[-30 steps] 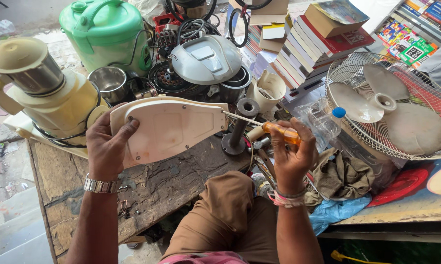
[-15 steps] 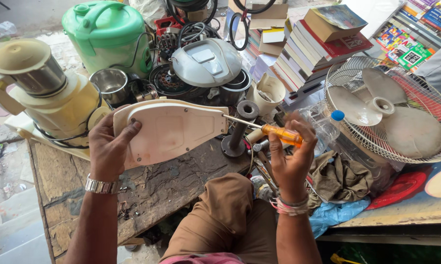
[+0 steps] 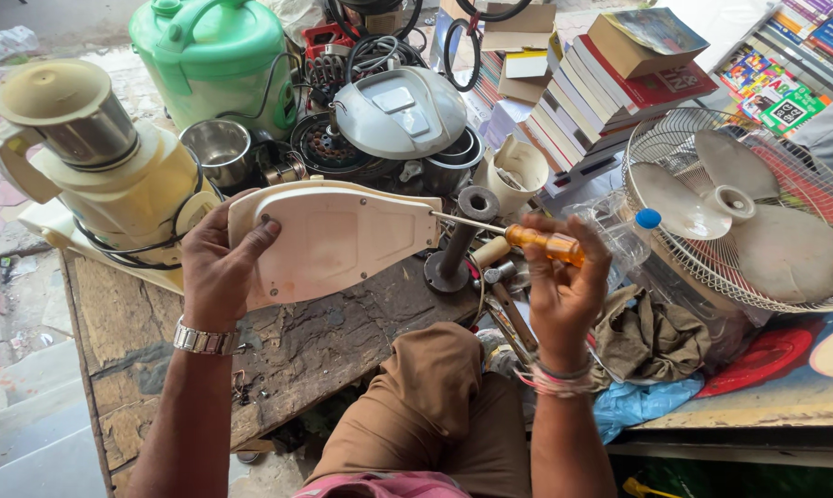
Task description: The person assembles a white plastic appliance housing by inserting a cover plate and securing it with screws using a screwdriver. They then attach a round base plate to the bottom of the housing and fasten it with screws.
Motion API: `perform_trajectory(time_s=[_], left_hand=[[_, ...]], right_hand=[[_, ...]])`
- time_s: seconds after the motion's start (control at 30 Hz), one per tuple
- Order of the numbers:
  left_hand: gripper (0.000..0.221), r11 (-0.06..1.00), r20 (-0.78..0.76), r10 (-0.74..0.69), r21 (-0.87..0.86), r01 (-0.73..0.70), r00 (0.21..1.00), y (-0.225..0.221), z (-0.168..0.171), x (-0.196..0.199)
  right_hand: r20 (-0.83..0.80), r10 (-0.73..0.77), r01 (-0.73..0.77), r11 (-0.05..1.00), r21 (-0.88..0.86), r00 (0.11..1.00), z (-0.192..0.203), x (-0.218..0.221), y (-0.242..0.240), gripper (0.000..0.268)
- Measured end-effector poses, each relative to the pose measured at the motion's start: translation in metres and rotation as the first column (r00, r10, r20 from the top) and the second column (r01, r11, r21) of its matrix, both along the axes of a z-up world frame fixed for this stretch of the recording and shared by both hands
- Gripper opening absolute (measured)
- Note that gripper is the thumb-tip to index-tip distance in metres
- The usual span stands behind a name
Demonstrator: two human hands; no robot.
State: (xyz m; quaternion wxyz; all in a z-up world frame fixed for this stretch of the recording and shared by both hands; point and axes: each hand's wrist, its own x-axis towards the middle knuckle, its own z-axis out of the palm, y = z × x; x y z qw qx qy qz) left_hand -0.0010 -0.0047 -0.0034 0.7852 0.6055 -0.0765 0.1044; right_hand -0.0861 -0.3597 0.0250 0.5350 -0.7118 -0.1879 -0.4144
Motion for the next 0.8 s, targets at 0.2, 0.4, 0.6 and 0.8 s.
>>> perform_trajectory(time_s=[0.2,0.4,0.6,0.8], left_hand=[[0.043,0.999,-0.016,-0.001,0.035,0.001,1.000,-0.003,0.002,-0.004],[0.043,0.999,-0.031,-0.008,0.038,0.010,0.999,-0.003,0.004,-0.005],[0.042,1.000,-0.027,-0.005,0.002,0.005,1.000,-0.003,0.004,-0.006],[0.040,0.999,0.008,0.048,-0.007,-0.048,0.999,0.002,0.002,0.002]], right_hand=[[0.130,-0.353,0.375,0.891,-0.257,0.927,-0.001,0.001,0.002,0.050],[0.006,-0.127,0.127,0.992,-0.020,0.992,-0.002,-0.003,0.009,0.046],[0.071,-0.199,0.209,0.956,-0.204,0.977,0.006,-0.005,0.008,0.047],[-0.009,-0.273,0.272,0.961,-0.041,0.962,-0.003,-0.008,0.012,0.051]])
